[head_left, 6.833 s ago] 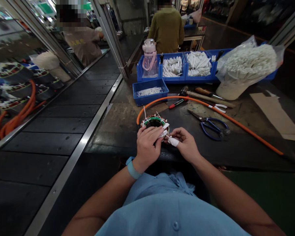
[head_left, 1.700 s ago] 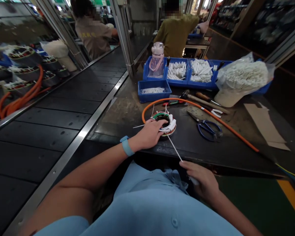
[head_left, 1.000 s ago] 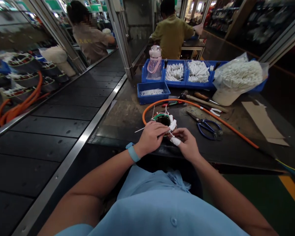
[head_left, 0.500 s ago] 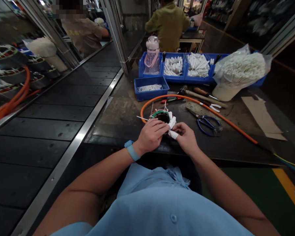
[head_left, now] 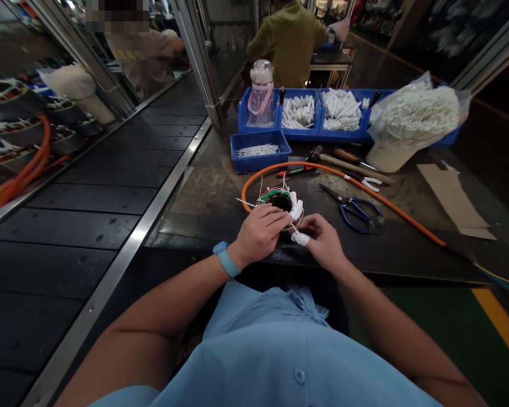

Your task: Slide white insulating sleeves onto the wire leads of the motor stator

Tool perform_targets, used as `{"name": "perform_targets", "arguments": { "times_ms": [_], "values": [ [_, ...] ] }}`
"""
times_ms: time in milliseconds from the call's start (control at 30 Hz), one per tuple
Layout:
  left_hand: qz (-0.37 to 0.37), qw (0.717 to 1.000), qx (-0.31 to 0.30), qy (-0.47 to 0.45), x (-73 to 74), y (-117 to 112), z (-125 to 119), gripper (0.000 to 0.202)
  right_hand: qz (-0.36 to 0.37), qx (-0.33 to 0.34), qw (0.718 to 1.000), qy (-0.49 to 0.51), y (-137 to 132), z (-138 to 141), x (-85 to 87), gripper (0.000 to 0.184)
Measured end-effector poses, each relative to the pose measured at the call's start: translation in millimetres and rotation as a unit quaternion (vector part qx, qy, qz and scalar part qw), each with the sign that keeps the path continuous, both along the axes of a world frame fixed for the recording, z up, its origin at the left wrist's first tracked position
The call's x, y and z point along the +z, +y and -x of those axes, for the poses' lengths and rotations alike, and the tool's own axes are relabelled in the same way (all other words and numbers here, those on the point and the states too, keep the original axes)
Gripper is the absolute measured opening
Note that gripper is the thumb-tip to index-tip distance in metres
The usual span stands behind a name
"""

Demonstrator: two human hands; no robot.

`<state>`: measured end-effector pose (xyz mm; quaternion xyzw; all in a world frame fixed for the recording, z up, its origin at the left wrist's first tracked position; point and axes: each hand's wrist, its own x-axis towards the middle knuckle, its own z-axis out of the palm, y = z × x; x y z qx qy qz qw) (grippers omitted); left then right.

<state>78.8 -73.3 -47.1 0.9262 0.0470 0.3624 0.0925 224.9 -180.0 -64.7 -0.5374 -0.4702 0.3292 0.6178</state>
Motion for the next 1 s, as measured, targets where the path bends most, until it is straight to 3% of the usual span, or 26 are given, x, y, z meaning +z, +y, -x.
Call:
{"name": "perform_targets", "arguments": {
  "times_ms": [167,267,333,400,433,500,633,800,900,967,1000],
  "values": [
    [0.01,1.0,-0.002,0.009,4.3,-2,1,0.027,0.04,-0.067,0.995,-0.069,15,-2,-0.5,0.023],
    [0.022,0.999,0.008,0.027,10.4,-3,2,0.025,0.03,-0.063,0.97,-0.232,11,-6,6.4,0.014],
    [0.032,0.999,0.016,0.031,13.0,-3,3,0.023,0.011,-0.044,0.9,-0.433,8,-11,17.7,0.008],
    [0.042,0.999,0.018,0.024,13.3,-2,2,0.021,-0.008,-0.007,0.796,-0.606,9,-17,32.3,0.011],
    [0.048,0.998,0.018,0.019,12.8,-1,2,0.021,-0.017,0.015,0.753,-0.658,11,-20,39.5,0.011],
    [0.062,0.998,0.018,0.011,11.7,0,1,0.021,-0.034,0.056,0.705,-0.706,18,-25,50.9,0.011],
    [0.105,0.993,0.029,0.05,16.2,2,-3,0.023,-0.091,0.07,0.674,-0.73,26,-27,56.9,0.016],
    [0.125,0.968,0.081,0.202,30.7,7,-9,0.014,-0.25,0.106,0.63,-0.727,21,-25,51.2,0.028],
    [0.108,0.959,0.076,0.25,35.1,9,-11,0.016,-0.279,0.037,0.631,-0.723,38,-32,53.9,0.028],
    [0.098,0.959,0.08,0.253,35.8,9,-12,0.016,-0.243,-0.001,0.652,-0.718,55,-40,56.6,0.027],
    [0.093,0.96,0.081,0.252,35.8,9,-11,0.016,-0.225,-0.008,0.675,-0.703,61,-44,57.4,0.028]
  ]
}}
